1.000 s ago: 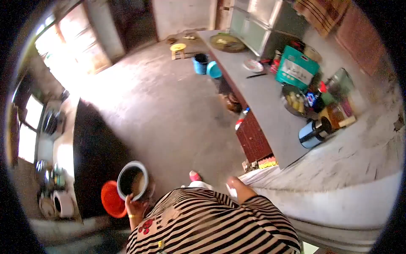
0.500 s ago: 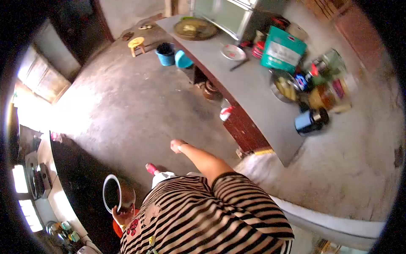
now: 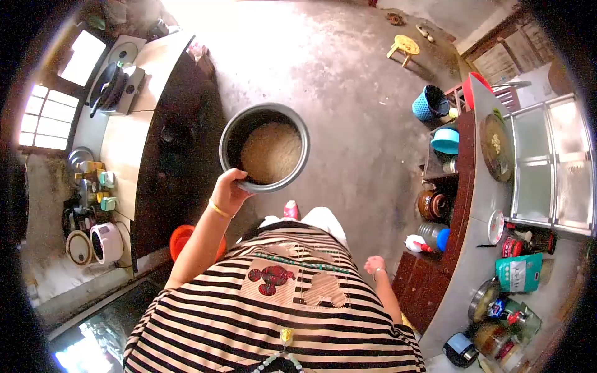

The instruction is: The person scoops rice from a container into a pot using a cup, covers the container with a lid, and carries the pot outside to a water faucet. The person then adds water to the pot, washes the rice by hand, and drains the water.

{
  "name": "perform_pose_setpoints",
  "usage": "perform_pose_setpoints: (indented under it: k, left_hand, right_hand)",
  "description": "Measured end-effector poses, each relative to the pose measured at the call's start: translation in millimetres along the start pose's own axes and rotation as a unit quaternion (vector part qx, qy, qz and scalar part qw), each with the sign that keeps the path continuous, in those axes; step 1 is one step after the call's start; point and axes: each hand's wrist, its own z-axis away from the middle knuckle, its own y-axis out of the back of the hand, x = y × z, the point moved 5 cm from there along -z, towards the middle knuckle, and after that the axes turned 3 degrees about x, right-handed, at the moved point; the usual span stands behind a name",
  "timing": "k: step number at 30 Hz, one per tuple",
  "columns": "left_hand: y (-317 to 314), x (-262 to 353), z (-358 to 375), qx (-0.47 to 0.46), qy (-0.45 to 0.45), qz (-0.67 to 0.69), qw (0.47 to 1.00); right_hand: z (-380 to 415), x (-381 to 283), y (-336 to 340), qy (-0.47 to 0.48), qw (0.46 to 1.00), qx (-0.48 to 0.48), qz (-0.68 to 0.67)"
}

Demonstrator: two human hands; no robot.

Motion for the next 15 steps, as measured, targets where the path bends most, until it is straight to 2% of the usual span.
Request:
perform_pose_setpoints:
  k: [2, 3, 5, 8, 11, 12, 13, 14, 15]
  left_hand:
    - [-26, 21, -10, -0.012, -0.023, 0.002, 1.000]
    - [-9, 18, -36, -0.042, -0.028, 0.015, 0.999]
    - [-53, 41, -41, -0.082, -0.044, 0.002, 0.996]
    - [-87, 48, -99, -0.025, -0.015, 0.034, 0.999]
    - [-97, 55, -175, 0.013, -0.063, -0.074, 0.995]
    - [-108, 65, -192, 0.008, -0.064, -0.061, 0.996]
    - [-118, 76, -209, 0.002, -0.064, -0.048, 0.997]
    - [-137, 92, -212, 0.014, -0.028, -0.020, 0.999]
    - [-149, 104, -217, 0.028, 0.006, 0.013, 0.999]
  right_hand:
    - [-11, -30, -11, 0.029, 0.999, 0.001, -0.043]
    - [-18, -50, -17, 0.039, 0.997, -0.002, -0.060]
    - [-36, -92, -26, 0.034, 0.998, -0.016, -0.056]
    - [-64, -169, -22, 0.090, 0.995, -0.038, -0.024]
    - [-130, -229, -4, 0.091, 0.995, -0.037, 0.009]
    - [-188, -225, 3, 0.035, 0.996, -0.047, -0.074]
    - [-230, -239, 20, 0.037, 0.989, -0.081, -0.117]
    - [-255, -256, 31, 0.032, 0.980, -0.117, -0.158]
    - [-246, -297, 49, 0.027, 0.990, -0.070, -0.117]
